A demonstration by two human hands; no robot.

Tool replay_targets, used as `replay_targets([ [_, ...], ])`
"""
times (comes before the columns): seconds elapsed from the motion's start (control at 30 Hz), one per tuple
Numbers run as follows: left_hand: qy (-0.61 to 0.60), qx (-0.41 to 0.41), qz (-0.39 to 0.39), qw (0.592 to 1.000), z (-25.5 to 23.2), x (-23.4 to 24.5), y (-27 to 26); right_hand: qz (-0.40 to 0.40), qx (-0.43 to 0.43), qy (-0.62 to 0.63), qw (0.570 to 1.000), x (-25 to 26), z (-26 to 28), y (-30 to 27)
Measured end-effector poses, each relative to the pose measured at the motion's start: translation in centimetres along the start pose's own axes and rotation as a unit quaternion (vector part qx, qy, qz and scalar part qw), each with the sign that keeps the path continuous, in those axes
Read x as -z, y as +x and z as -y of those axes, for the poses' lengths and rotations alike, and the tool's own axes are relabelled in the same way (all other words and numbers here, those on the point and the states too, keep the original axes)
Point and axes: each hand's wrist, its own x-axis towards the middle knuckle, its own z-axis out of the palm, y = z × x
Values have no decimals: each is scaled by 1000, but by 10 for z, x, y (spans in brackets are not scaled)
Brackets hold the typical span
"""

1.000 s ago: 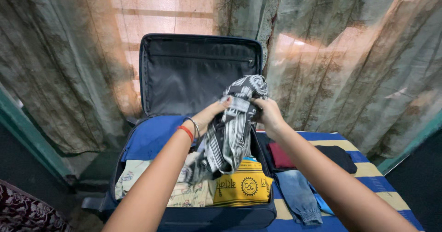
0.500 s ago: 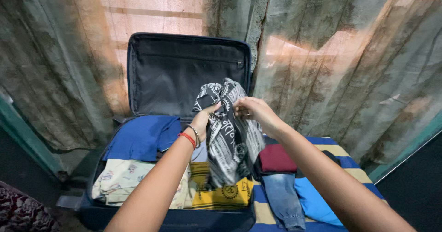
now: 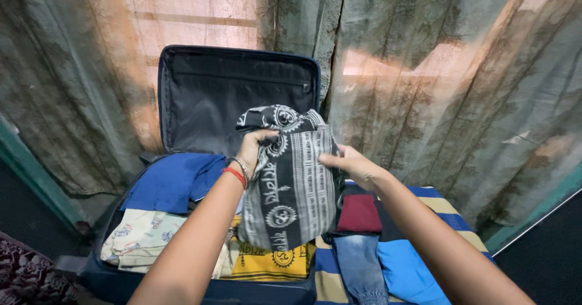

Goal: The person folds and organizes various items of clothing, including shirts and trousers, into a suitcase.

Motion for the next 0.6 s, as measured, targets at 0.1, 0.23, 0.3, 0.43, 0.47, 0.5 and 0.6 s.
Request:
replay_targets([
  [0.1,138,-150,-101,974,13,7,23,9,22,-7,1000,10,7,5],
  [0.23,387,-166,-368,829,10,-14,8,-184,180,-47,965,16,32,12],
  [0.3,326,-24,-287,900,-3,-41,-12,-183,260,-88,944,14,38,9],
  [0.43,38,123,30,991,0,-88,-43,-72,367,-237,897,-8,31,1],
  [0.47,38,123,31,991,5,-87,-41,-19,400,-304,865,-11,28,-1],
  [0.5,71,86,-4,994,11,-83,-35,-19,399,-305,864,-12,25,-1],
  [0.6,71,26,-35,997,25,-51,-16,146,128,-121,974,-4,15,5],
])
